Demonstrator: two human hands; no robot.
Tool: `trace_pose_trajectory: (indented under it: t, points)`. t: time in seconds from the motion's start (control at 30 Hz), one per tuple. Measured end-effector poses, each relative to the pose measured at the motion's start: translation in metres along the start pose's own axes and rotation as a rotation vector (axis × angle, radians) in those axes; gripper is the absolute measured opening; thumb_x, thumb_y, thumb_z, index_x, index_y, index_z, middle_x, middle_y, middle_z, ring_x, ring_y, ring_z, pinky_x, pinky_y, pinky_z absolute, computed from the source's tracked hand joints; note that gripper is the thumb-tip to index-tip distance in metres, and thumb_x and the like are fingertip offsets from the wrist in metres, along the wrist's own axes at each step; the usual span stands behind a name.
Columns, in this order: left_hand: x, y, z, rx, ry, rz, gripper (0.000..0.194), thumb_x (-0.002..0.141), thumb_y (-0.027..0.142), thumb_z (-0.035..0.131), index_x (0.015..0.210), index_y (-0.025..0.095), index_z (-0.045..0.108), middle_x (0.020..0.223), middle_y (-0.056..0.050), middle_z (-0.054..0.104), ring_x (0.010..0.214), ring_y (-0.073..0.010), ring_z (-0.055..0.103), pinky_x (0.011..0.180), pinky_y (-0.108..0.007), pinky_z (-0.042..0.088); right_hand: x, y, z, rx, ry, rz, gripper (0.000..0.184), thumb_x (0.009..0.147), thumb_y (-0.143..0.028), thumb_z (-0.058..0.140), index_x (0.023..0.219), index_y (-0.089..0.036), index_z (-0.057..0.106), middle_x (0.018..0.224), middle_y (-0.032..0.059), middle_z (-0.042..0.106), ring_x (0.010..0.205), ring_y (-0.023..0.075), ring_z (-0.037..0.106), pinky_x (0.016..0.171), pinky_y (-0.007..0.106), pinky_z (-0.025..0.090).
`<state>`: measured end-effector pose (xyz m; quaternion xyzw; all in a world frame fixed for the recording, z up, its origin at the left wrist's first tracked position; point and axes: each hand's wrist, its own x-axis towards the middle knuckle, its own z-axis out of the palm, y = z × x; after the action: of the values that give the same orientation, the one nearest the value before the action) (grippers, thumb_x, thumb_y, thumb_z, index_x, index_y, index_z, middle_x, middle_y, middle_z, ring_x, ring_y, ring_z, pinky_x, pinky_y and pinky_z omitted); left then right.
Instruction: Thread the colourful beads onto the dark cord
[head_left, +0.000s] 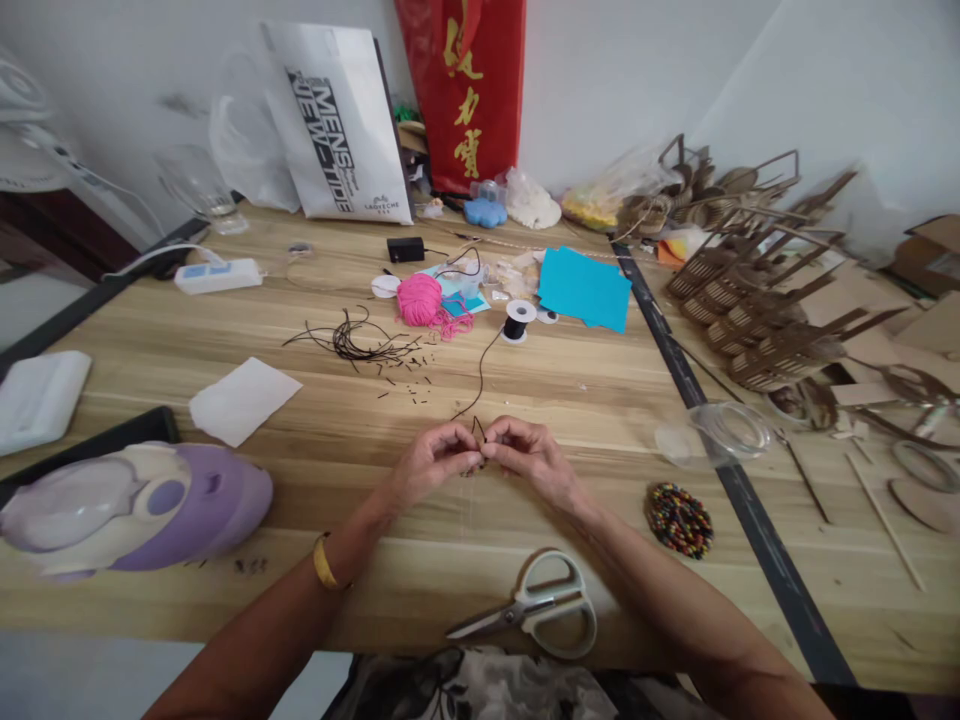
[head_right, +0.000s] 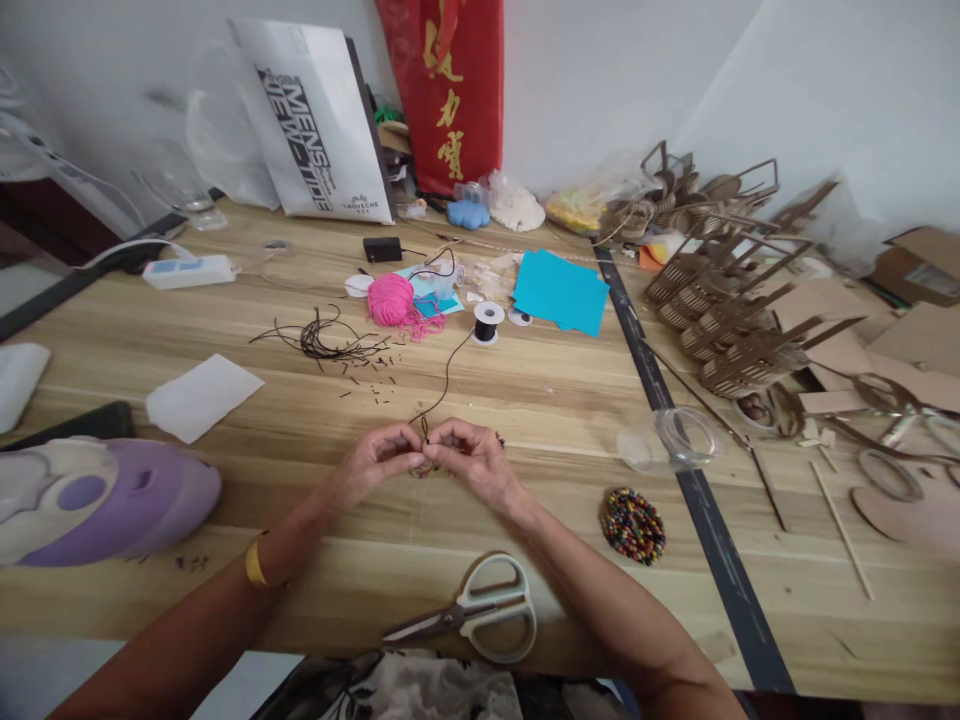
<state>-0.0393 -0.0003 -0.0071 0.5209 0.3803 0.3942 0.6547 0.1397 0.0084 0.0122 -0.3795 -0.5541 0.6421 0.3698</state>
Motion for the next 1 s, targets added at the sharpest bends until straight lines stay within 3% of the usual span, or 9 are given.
trace_pose_trajectory:
  t: [0.2, 0.47, 0.7, 1.0]
  points:
    - [0.000, 0.002, -0.001, -0.036, -0.011, 0.000, 0.022, 0.071, 0.028, 0.073, 0.074, 0.013, 0.057, 0.077, -0.002, 0.061, 0.070, -0.0112, 0.057, 0.067, -0.024, 0.045, 0.000, -0.004, 0.000, -0.002, 0.013, 0.005, 0.029, 0.072, -0.043, 0.072, 0.072, -0.016, 0.061, 0.057, -0.0039, 0.050, 0.049, 0.0071, 0.035, 0.047, 0.021, 0.028]
    - [-0.002, -0.002, -0.001, -0.144, -0.109, -0.109, 0.022, 0.077, 0.031, 0.067, 0.081, 0.014, 0.054, 0.072, -0.005, 0.068, 0.069, -0.0152, 0.065, 0.065, -0.027, 0.049, 0.002, -0.002, 0.002, 0.063, -0.008, 0.033, 0.028, 0.073, -0.042, 0.072, 0.073, -0.017, 0.059, 0.052, -0.0039, 0.054, 0.043, 0.0075, 0.043, 0.045, 0.021, 0.028]
    - [-0.001, -0.008, -0.002, -0.141, -0.097, -0.124, 0.025, 0.080, 0.036, 0.064, 0.083, 0.013, 0.058, 0.067, -0.003, 0.067, 0.059, -0.0116, 0.061, 0.059, -0.024, 0.051, 0.005, 0.006, -0.003, 0.025, 0.034, 0.053, 0.028, 0.071, -0.041, 0.073, 0.072, -0.016, 0.059, 0.050, -0.0065, 0.046, 0.043, 0.0056, 0.034, 0.042, 0.019, 0.025]
    - [-0.001, -0.006, 0.001, -0.087, -0.023, -0.066, 0.024, 0.077, 0.035, 0.067, 0.075, 0.013, 0.058, 0.063, -0.001, 0.064, 0.059, -0.0110, 0.059, 0.060, -0.024, 0.049, 0.007, 0.012, -0.001, 0.133, 0.028, 0.097, 0.029, 0.065, -0.038, 0.077, 0.077, -0.017, 0.062, 0.061, -0.0032, 0.058, 0.048, 0.0065, 0.045, 0.042, 0.017, 0.033]
